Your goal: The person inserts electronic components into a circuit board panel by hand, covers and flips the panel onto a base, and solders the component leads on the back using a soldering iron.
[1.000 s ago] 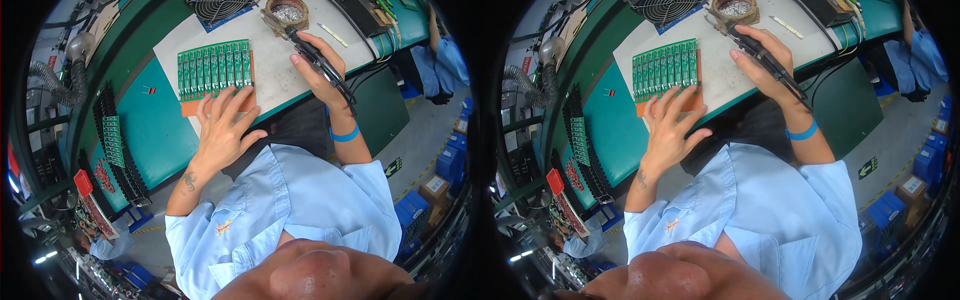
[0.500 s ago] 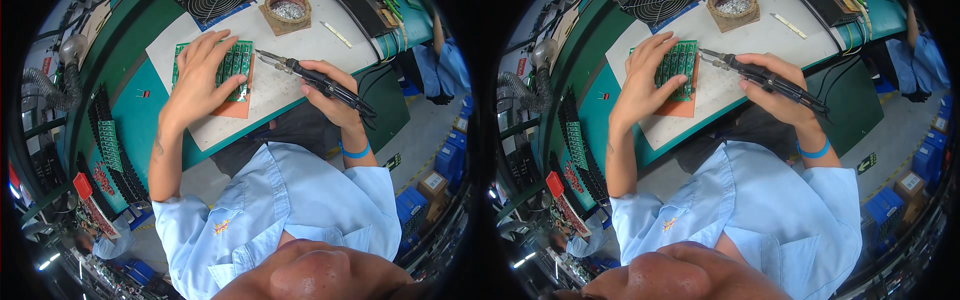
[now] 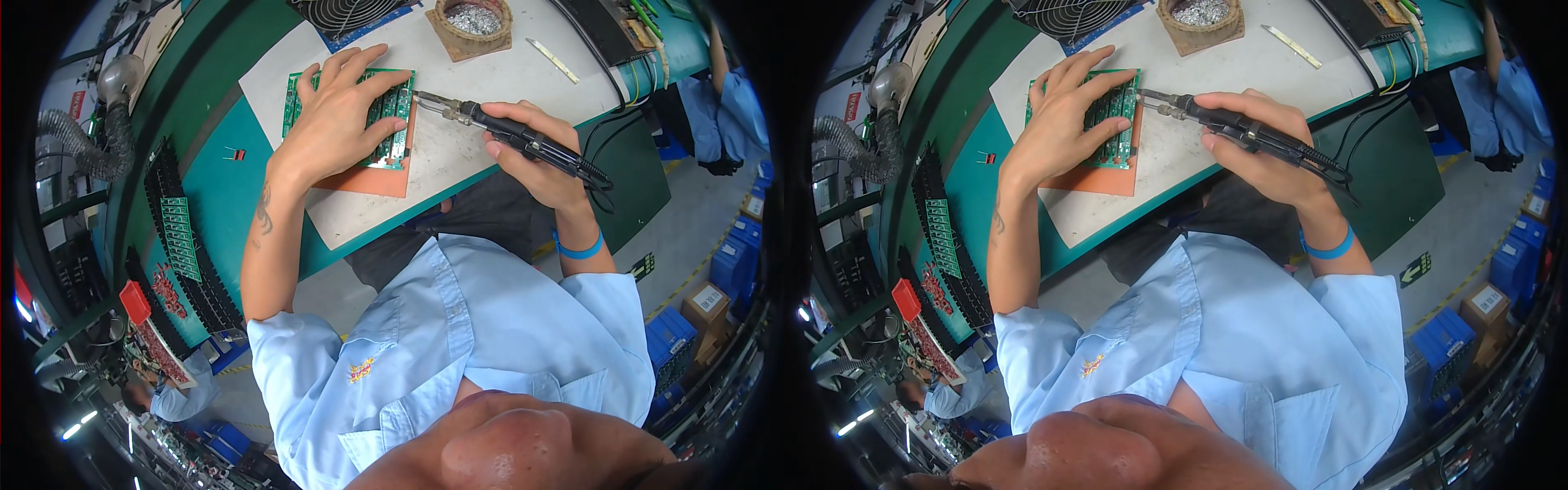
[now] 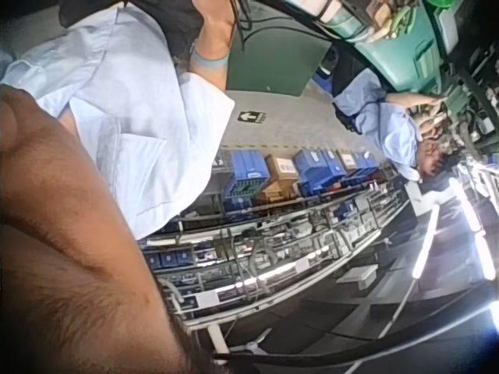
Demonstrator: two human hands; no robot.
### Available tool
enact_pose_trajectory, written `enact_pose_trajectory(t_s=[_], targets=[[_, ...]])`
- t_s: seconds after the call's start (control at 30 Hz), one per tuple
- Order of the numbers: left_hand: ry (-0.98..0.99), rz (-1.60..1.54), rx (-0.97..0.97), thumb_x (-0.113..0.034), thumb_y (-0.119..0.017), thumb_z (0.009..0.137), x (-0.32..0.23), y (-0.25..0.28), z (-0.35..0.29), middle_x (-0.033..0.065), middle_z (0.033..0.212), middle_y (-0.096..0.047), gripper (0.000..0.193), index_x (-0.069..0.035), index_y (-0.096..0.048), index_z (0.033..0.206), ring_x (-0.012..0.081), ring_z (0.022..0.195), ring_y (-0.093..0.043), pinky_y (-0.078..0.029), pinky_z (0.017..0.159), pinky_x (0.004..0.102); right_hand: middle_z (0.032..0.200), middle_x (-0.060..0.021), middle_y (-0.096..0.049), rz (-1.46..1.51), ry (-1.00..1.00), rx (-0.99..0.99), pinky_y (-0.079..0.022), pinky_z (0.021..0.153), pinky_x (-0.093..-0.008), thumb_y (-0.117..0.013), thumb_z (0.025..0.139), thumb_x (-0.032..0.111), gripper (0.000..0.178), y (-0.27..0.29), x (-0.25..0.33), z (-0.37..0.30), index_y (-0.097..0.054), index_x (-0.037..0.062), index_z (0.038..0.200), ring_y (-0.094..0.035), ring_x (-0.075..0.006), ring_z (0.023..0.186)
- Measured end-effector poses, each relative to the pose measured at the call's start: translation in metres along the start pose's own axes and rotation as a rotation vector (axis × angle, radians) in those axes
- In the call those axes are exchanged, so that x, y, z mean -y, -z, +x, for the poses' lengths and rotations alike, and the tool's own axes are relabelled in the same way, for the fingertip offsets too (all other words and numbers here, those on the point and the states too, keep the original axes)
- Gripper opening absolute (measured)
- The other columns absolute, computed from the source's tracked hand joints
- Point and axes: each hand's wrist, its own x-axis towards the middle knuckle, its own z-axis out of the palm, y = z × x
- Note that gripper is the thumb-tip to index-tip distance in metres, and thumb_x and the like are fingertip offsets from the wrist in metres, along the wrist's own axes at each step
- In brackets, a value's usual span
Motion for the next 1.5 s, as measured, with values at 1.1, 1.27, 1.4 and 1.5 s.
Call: enact_pose_trajectory(t_s=[1.1, 1.27, 1.4, 1.5], targets=[[-0.052, -0.098, -0.109, -0.023, -0.082, 0.085, 0.002, -0.004, -0.007, 0.0083, 0.152, -0.054, 0.058, -0.014, -0.065, 0.141, 0.0325, 0.146, -0.040, -0.023, 0.121, 0.0600, 0.101, -0.0089, -0.075, 0.023, 0.087, -0.102, -0.052, 0.072, -0.0241, -0.078, 0.080, -0.002, 0.046, 0.005, 0.005, 0.007, -0.073, 0.0027, 0.125, -0.063, -0.0145, 0.075], [0.127, -0.099, -0.246, -0.026, -0.084, 0.080, -0.043, -0.008, -0.039, 0.0127, 0.143, -0.055, 0.063, -0.006, -0.061, 0.134, 0.0336, 0.139, -0.045, -0.027, 0.116, 0.0575, 0.106, -0.0082, -0.074, 0.018, 0.087, -0.340, -0.054, 0.075, -0.0238, -0.078, 0.082, -0.002, 0.050, -0.008, -0.008, 0.031, -0.069, 0.0022, 0.131, -0.063, -0.0134, 0.079], [0.120, 0.057, -0.389, -0.036, -0.085, 0.081, -0.058, -0.029, -0.045, 0.0145, 0.147, -0.050, 0.068, -0.007, -0.060, 0.138, 0.0339, 0.138, -0.046, -0.027, 0.117, 0.0552, 0.109, -0.0082, -0.072, -0.077, 0.048, -0.341, -0.054, 0.074, -0.0236, -0.079, 0.083, -0.001, 0.054, -0.004, -0.021, 0.022, -0.066, 0.0027, 0.136, -0.063, -0.0126, 0.082], [0.110, 0.017, -0.419, -0.037, -0.085, 0.081, -0.049, -0.029, -0.045, 0.0153, 0.148, -0.050, 0.072, -0.006, -0.057, 0.140, 0.0349, 0.138, -0.046, -0.027, 0.117, 0.0565, 0.107, -0.0080, -0.072, -0.128, 0.062, -0.319, -0.054, 0.074, -0.0237, -0.080, 0.083, 0.000, 0.054, -0.011, -0.020, 0.021, -0.067, 0.0031, 0.135, -0.063, -0.0128, 0.082]])
